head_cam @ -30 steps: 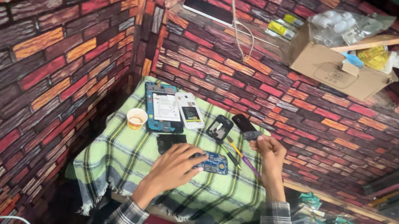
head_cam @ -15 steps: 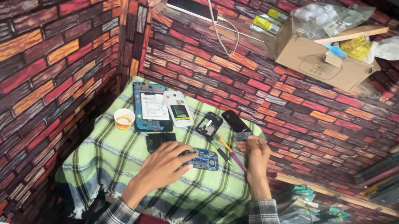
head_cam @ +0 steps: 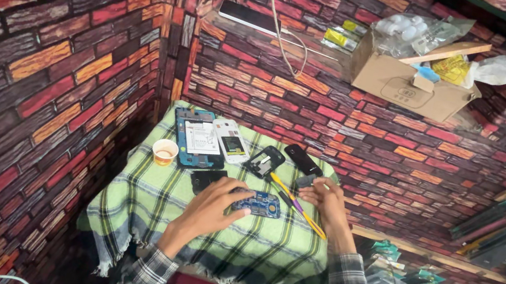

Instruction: The person disassembles a black mobile phone, removes the back cover and battery, and uses a yellow plastic pry tool to separate the motherboard from the frame. They then reassemble the phone by placing the battery and back cover back into position.

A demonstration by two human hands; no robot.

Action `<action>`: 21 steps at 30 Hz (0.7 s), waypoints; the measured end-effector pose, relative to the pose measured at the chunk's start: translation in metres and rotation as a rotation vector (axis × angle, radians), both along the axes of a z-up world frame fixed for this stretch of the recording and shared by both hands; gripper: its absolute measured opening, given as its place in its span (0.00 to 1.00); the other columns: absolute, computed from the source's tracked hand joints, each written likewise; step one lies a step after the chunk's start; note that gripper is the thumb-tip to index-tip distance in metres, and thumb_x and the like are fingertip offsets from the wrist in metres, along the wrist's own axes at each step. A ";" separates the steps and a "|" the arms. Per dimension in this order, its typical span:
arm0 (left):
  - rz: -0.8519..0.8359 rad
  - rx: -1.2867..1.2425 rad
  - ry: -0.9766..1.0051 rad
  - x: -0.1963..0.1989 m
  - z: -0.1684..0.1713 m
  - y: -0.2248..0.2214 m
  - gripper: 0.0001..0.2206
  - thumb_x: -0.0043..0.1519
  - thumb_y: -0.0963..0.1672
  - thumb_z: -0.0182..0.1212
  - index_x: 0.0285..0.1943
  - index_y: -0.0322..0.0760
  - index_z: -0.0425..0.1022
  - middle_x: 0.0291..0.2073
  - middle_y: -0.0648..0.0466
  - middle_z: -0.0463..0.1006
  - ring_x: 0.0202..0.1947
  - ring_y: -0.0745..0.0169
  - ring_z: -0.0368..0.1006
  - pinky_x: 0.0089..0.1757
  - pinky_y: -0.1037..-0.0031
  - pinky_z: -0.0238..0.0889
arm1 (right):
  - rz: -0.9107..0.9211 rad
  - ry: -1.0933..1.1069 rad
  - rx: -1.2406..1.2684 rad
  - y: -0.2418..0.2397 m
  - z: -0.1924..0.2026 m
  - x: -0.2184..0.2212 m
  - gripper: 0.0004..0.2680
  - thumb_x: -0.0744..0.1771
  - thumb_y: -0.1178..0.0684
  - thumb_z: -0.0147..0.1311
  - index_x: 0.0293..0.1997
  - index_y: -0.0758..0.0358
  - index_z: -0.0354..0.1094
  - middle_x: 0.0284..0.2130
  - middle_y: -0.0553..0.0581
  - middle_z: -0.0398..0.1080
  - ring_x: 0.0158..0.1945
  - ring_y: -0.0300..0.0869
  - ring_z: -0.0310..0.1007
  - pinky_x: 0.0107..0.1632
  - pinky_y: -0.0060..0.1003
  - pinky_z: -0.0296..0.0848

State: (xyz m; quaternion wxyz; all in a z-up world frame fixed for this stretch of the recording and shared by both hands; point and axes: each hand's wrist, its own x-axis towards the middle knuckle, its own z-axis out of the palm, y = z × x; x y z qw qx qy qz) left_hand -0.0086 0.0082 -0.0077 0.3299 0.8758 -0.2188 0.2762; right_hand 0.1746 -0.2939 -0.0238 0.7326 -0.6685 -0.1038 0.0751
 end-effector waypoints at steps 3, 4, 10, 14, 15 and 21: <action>0.080 -0.025 -0.003 0.007 0.005 -0.006 0.18 0.62 0.49 0.65 0.56 0.35 0.79 0.52 0.47 0.76 0.55 0.48 0.69 0.53 0.60 0.65 | 0.018 -0.030 0.003 0.000 -0.007 0.003 0.05 0.71 0.56 0.46 0.46 0.69 0.63 0.36 0.72 0.76 0.40 0.52 0.80 0.48 0.40 0.79; 0.108 -0.046 -0.024 0.012 0.004 -0.010 0.18 0.62 0.49 0.65 0.55 0.34 0.79 0.52 0.47 0.76 0.55 0.48 0.69 0.52 0.60 0.66 | 0.024 -0.033 -0.004 0.000 -0.010 0.004 0.05 0.70 0.56 0.47 0.46 0.69 0.63 0.36 0.71 0.76 0.40 0.51 0.80 0.48 0.40 0.79; 0.192 -0.037 -0.115 0.079 -0.002 -0.024 0.17 0.60 0.47 0.65 0.52 0.31 0.80 0.47 0.43 0.77 0.52 0.42 0.69 0.50 0.57 0.67 | -0.024 -0.087 0.065 0.003 -0.023 0.007 0.05 0.70 0.56 0.50 0.46 0.67 0.64 0.35 0.67 0.76 0.39 0.50 0.80 0.47 0.40 0.79; 0.276 0.179 -0.095 0.137 -0.001 -0.034 0.19 0.58 0.50 0.68 0.46 0.29 0.80 0.47 0.37 0.76 0.52 0.36 0.68 0.51 0.54 0.66 | -0.037 -0.096 0.047 0.005 -0.021 0.004 0.05 0.70 0.56 0.51 0.46 0.67 0.64 0.35 0.66 0.76 0.39 0.49 0.80 0.47 0.39 0.79; 0.288 0.186 -0.040 0.148 0.000 -0.035 0.20 0.57 0.51 0.69 0.46 0.29 0.80 0.47 0.36 0.76 0.52 0.36 0.68 0.51 0.54 0.66 | -0.034 -0.107 0.053 0.007 -0.020 0.003 0.05 0.70 0.56 0.51 0.46 0.67 0.64 0.35 0.66 0.76 0.39 0.49 0.81 0.47 0.39 0.79; 0.317 0.207 0.208 0.183 -0.006 -0.047 0.21 0.53 0.52 0.72 0.45 0.31 0.80 0.48 0.41 0.76 0.54 0.39 0.68 0.51 0.52 0.66 | -0.024 -0.122 0.033 0.008 -0.015 -0.002 0.06 0.70 0.56 0.51 0.47 0.68 0.65 0.35 0.64 0.76 0.40 0.49 0.81 0.48 0.38 0.79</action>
